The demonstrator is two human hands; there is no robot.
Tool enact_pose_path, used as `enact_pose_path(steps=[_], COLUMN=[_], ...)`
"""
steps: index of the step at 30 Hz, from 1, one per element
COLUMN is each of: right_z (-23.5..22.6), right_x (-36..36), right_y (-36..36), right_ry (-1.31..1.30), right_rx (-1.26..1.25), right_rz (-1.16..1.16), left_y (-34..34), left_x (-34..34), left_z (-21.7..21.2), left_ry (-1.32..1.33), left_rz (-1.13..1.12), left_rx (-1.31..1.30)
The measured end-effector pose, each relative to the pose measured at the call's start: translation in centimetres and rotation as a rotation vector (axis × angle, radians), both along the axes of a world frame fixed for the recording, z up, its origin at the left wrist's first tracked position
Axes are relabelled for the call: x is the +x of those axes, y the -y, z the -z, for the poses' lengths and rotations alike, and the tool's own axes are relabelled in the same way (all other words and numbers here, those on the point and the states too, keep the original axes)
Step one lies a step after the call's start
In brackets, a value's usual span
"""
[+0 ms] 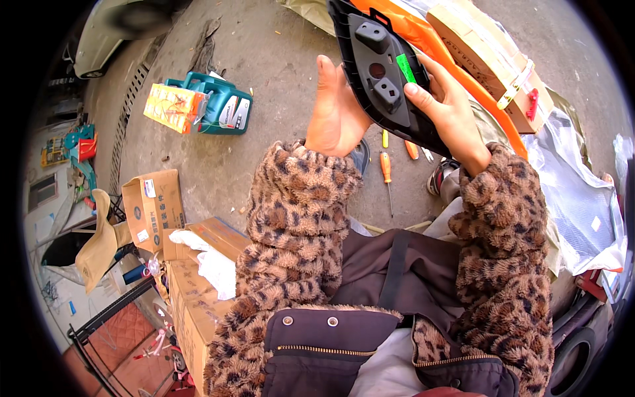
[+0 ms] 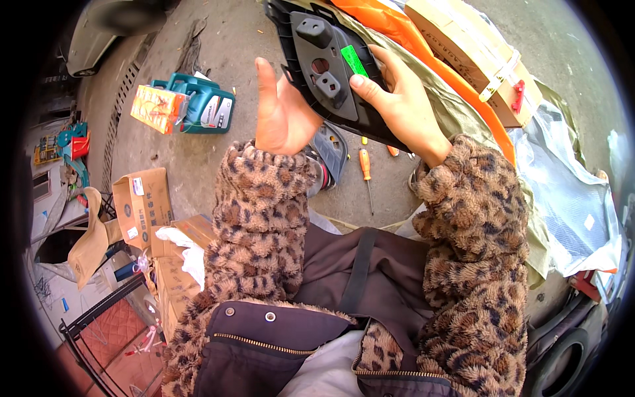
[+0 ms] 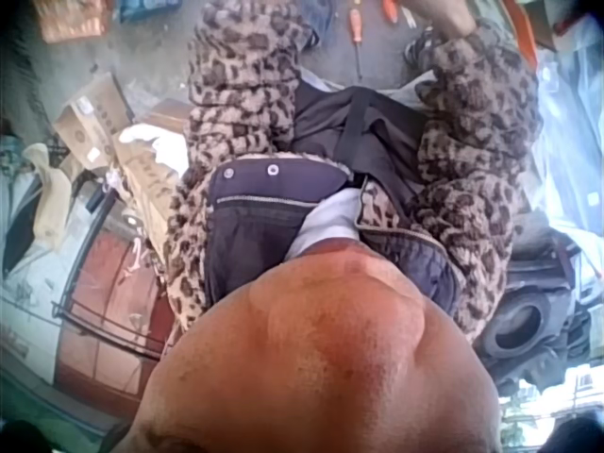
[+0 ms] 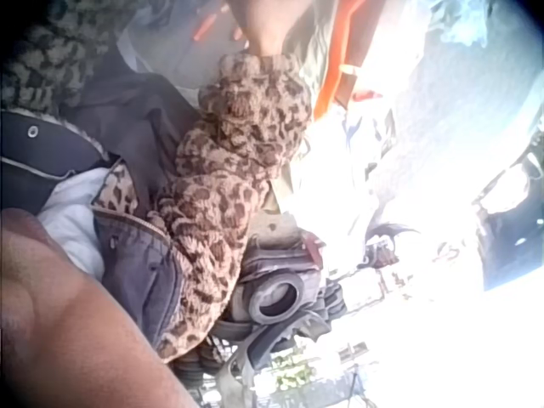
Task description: The person assembles a motorcycle tail light by inserting a red reflector into a black housing. They repeatedly test the fit of the reflector, remove it, and use a utility knife to trim the plastic edges for a better fit. The person also handles a separate black plastic cover and a red plastic piece, manipulating them with their hands.
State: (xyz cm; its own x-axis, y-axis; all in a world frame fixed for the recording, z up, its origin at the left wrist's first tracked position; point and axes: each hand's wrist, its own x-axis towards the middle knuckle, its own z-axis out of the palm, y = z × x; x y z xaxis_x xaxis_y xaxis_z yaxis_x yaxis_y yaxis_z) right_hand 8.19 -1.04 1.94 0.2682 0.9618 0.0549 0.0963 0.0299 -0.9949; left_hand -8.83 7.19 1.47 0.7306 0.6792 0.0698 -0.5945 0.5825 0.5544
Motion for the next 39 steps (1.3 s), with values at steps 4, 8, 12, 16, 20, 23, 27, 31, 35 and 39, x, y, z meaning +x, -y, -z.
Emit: enact_pose_path(steps=[4,8,12,16,20,23,27,31,35,39], right_z=[-0.5,1.0,0.3,-0.1,0.3,0.5,2.5,6.6,10.8,14.9], right_x=[0.9,2.6,1.5,1.3,1.8,2.7,1.8,8.9,20.5,24.9], right_y=[-0.1,0.1,0.4,0.5,0.4,0.5,-0.9,-3.5,-6.5,-6.4], right_ry=[-0.272,-0.635,-1.012,-1.043,-1.065,-0.938,-0.588,-0.246,0.136,0.265], right_rx=[0.030,-0.115,-0.159,-0.132,-0.116,-0.225,-0.488,-0.407,-0.388,-0.502], right_rz=[0.004,-0.044,-0.214,-0.249,-0.268,-0.088,0.315,0.227,0.478,0.918], left_y=[-0.3,-0.6,-0.6,-0.6,-0.6,-0.6,-0.6,-0.1,0.5,0.8], left_x=[-0.5,-1.0,-1.5,-1.6,-1.6,-1.0,-2.4,-1.5,-0.5,-0.2], left_z=[-0.1,-0.7,-0.8,-0.5,-0.6,-0.6,0.8,1.8,0.2,-1.0], left_ry=[-0.209,-0.184,-0.127,-0.154,-0.085,-0.160,-0.377,-0.475,-0.516,-0.531], left_rz=[-0.084,-0.072,-0.051,-0.038,-0.036,-0.019,-0.076,-0.014,-0.032,-0.074], left_rx=[0.019,0.088,0.103,0.155,0.121,0.188,0.174,0.108,0.113,0.038])
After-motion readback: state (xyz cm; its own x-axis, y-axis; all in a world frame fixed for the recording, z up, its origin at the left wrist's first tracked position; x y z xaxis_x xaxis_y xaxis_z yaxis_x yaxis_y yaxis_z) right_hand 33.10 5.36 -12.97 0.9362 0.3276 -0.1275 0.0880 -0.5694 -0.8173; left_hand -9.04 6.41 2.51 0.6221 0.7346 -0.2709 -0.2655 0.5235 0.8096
